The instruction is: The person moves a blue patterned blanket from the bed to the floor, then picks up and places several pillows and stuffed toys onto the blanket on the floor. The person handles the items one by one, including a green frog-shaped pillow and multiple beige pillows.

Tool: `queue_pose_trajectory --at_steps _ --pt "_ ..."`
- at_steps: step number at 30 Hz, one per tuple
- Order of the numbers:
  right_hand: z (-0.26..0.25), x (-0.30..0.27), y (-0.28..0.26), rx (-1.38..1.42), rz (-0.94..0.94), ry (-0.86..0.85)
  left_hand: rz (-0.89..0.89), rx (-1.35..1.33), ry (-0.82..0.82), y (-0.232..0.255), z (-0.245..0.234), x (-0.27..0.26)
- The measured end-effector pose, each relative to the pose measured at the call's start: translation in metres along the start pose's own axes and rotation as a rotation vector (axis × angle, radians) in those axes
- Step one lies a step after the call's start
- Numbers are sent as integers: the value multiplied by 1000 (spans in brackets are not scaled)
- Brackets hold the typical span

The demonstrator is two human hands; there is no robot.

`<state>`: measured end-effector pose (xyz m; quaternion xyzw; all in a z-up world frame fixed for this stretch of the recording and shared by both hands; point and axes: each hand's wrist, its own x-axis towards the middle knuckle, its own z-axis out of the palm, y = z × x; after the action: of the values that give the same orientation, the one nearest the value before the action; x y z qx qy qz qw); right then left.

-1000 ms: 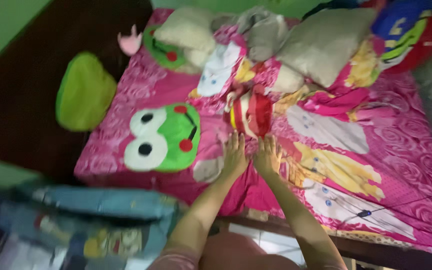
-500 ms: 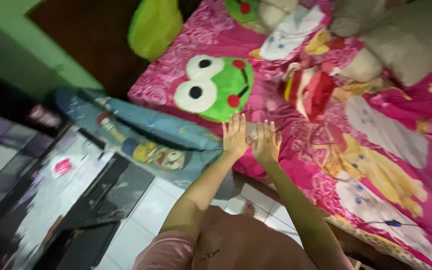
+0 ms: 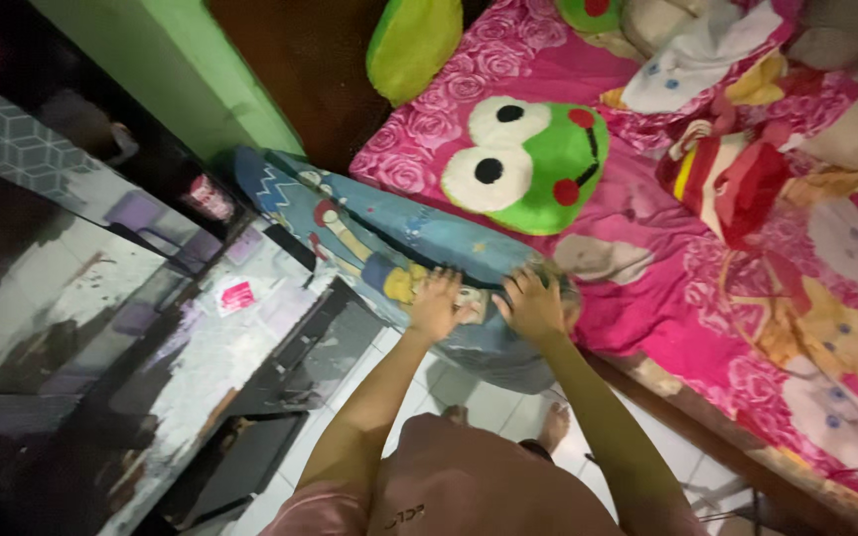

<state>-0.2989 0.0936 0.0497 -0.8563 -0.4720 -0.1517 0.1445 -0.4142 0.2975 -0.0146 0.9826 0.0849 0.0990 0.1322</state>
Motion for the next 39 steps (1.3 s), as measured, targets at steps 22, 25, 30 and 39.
queue_pose_trajectory --at_steps 22,25,30,39 --pt "9 -78 38 -108 95 -471 141 155 -445 61 -49 2" --pt "11 -86 39 -110 68 -379 122 214 -539 56 -37 5" --pt "16 -122 17 219 468 426 56 204 -534 45 -24 -10" --pt "93 -114 29 931 1034 514 -30 -31 -565 38 -31 -36"
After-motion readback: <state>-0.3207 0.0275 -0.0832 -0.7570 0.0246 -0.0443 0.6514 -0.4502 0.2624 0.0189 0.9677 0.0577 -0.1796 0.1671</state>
